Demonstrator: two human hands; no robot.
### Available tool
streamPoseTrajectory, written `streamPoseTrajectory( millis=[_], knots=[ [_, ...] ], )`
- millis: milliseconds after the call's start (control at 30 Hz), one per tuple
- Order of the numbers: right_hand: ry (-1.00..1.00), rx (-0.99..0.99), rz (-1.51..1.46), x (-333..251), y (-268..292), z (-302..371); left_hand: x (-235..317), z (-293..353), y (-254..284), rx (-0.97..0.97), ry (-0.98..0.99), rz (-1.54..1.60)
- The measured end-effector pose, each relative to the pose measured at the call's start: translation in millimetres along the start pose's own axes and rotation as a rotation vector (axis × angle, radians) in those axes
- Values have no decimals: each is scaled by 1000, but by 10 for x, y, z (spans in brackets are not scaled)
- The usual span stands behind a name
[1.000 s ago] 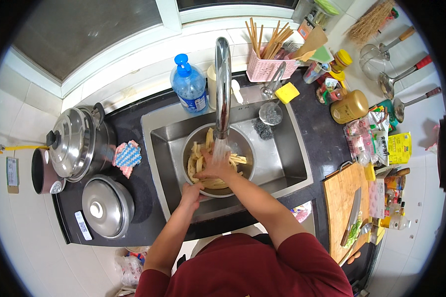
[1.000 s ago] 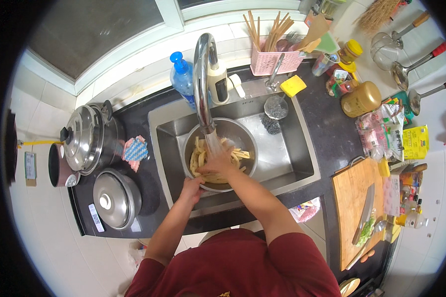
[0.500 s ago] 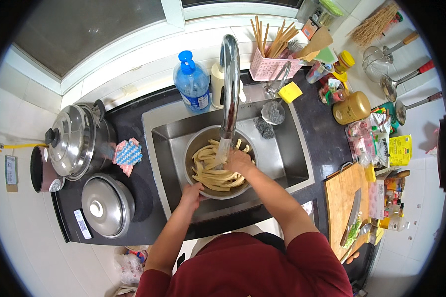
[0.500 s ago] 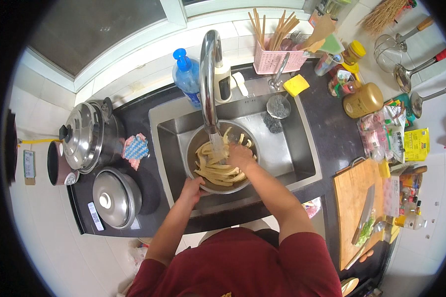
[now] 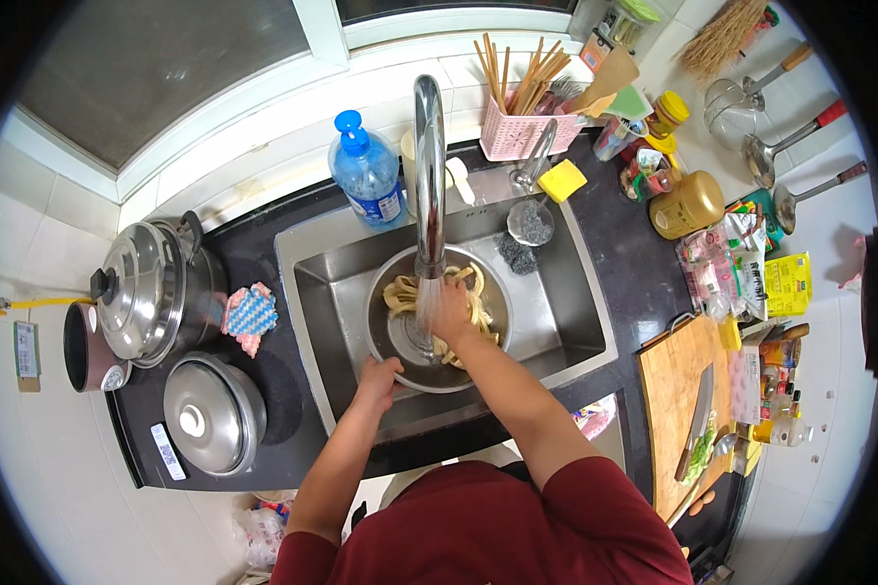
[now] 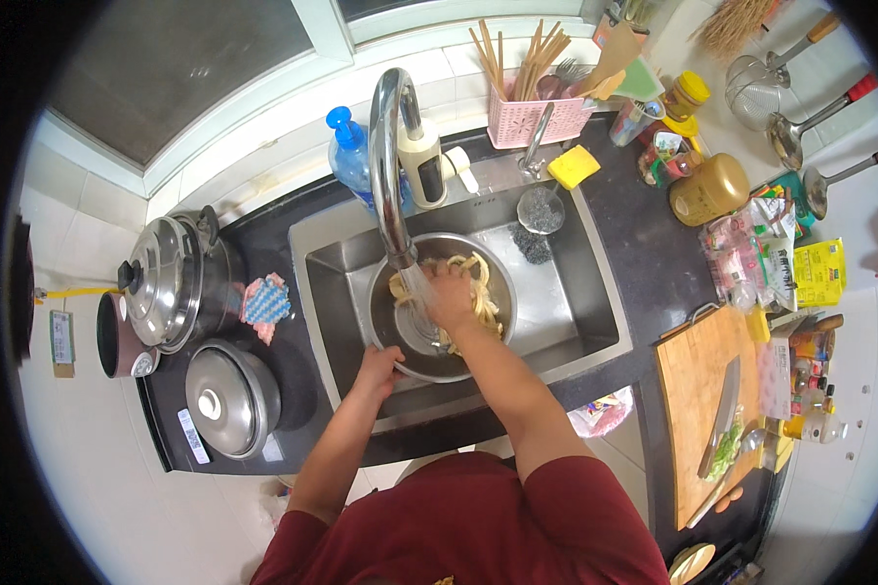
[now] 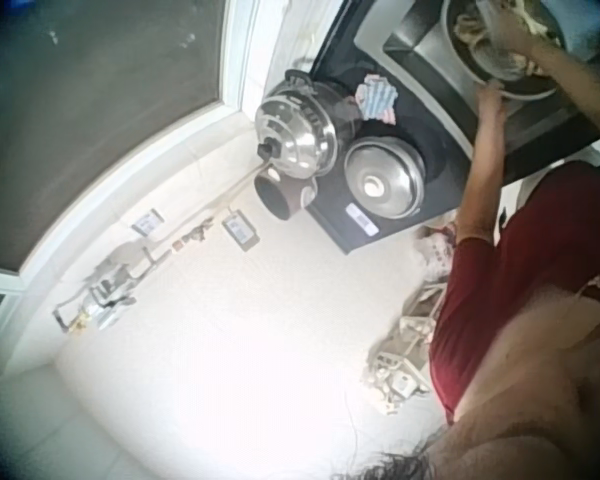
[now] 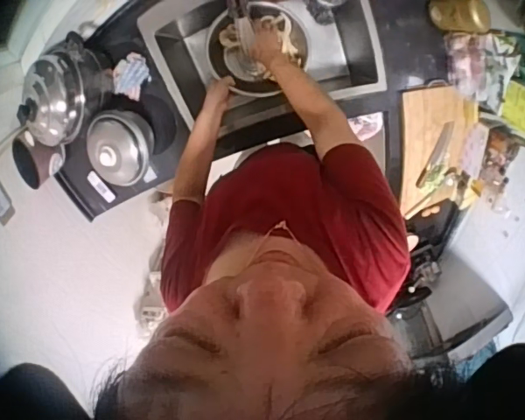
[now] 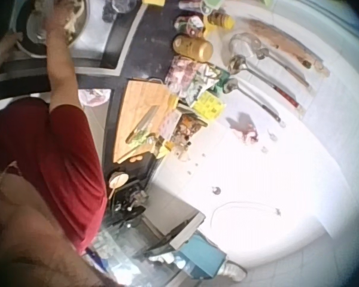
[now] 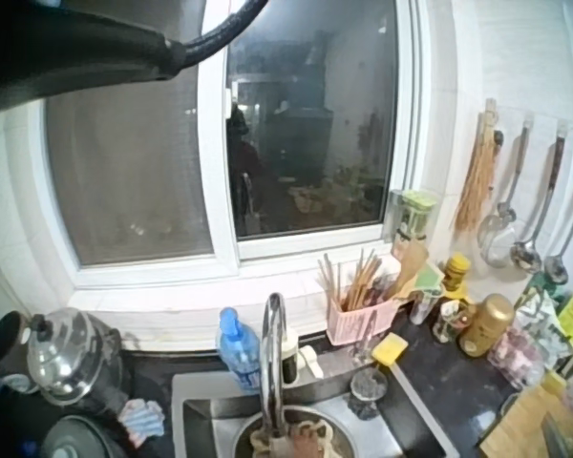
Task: The person washes a bowl of flat noodles under running water in a kitchen sink. They then move to the stove, stir a pot of boiling liquid, and crack two eggs into a bowl.
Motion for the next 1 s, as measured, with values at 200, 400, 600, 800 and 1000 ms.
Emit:
streamPoseTrajectory(
  millis=[200,400,600,800,1000],
  knots=[
    [-118,-73,-654,106,-139,84,-93,3,-85,18,9,46],
    [-112,-411,-744,-157,64,339,-8,3,23,22,-53,63],
    [-50,-349,-372,3,578,704,-141,-192,165,9,-67,109],
    [-309,-178,-120,353,20,280,-5,-32,34,57,-92,103],
    [-230,26,-295,8,-219,39,-94,12,-56,7,-35,87]
  ],
)
Point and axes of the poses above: each hand's wrist, its own z-axis away from the middle knuckle, its own y-axis out of the back of the hand, x = y × z, the point moved 6 cm from there along -z, towards the middle knuckle, and after that the axes turned 6 degrees about -z, right-handed, at the moved point
